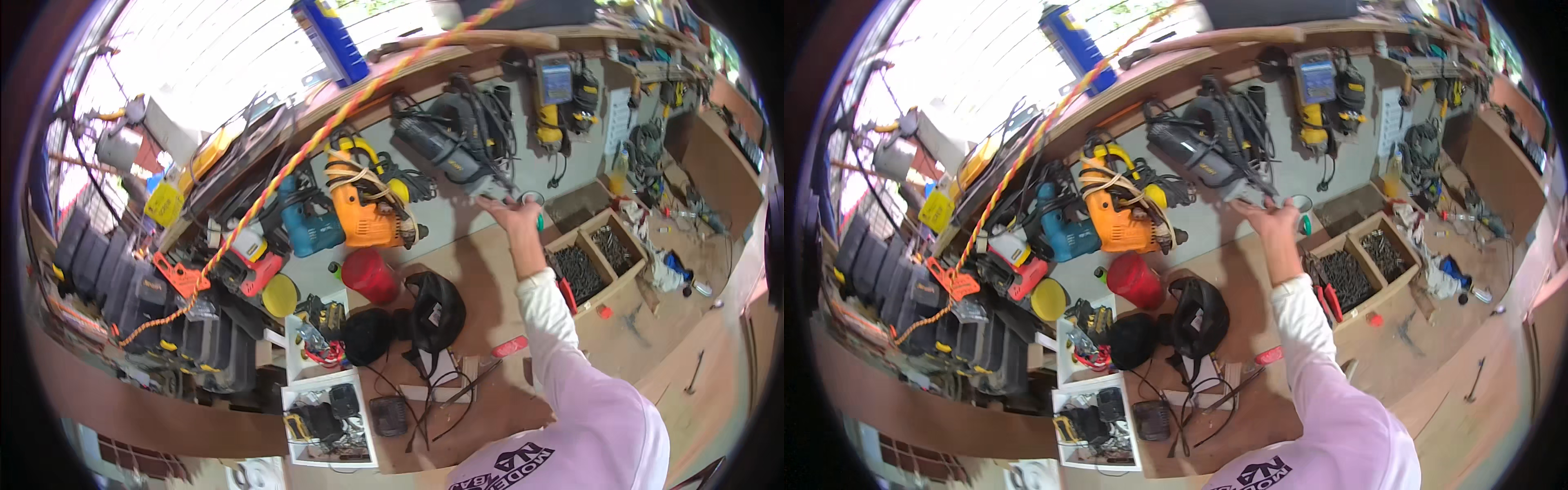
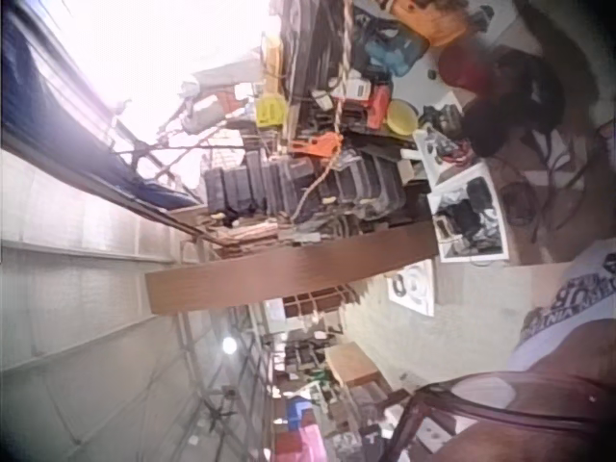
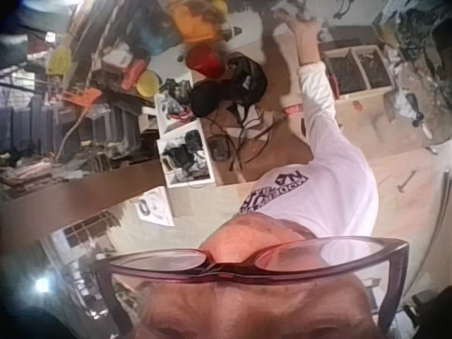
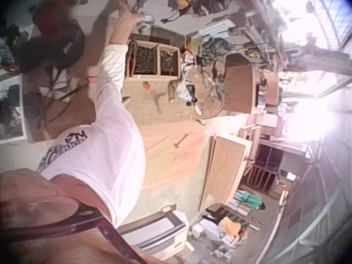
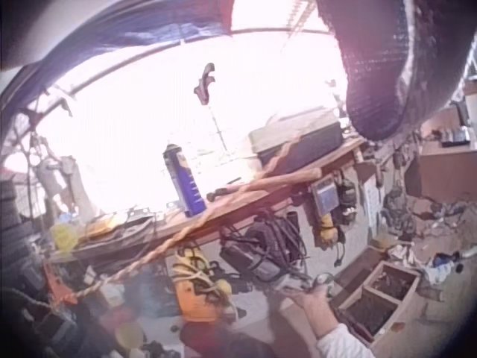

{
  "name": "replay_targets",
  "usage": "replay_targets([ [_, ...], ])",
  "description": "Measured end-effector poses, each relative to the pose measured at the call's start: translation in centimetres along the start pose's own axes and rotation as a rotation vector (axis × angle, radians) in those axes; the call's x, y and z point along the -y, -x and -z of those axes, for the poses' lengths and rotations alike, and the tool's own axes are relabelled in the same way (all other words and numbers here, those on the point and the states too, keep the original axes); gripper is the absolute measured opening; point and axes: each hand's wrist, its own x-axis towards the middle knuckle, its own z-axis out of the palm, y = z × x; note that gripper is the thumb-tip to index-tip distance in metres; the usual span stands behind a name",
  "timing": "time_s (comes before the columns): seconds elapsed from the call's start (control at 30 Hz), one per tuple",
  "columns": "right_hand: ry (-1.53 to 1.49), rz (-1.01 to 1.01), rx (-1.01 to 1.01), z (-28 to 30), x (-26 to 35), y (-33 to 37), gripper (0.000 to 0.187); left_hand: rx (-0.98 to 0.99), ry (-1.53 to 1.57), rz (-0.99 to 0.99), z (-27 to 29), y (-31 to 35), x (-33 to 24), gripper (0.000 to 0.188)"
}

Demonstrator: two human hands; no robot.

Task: The person takes a heat gun from a storage rack, plugs it into an outlet, and uses it to heat a red component while holding it by hand on a wooden board. Then, the person uses a cordless drill to drive a screw into the component on the board.

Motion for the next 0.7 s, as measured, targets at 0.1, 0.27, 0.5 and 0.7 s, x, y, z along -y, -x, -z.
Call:
replay_targets([
  [0.1,0.063,0.041,0.134,-1.3,1.8,0.8,0.073,0.023,0.032,0.008,0.2,-1.4,0.5,0.045],
  [0.27,0.084,0.152,0.040,0.0,0.8,-3.7,0.075,0.042,0.065,0.006,1.0,-2.4,0.4,0.045],
  [0.5,-0.025,0.257,0.231,4.5,-3.1,-11.4,0.074,0.070,0.109,-0.035,2.1,-3.3,-0.8,0.045],
  [0.7,-0.115,0.072,0.270,7.8,-7.7,-7.4,0.079,0.025,0.160,-0.059,4.1,-2.8,-1.5,0.046],
])
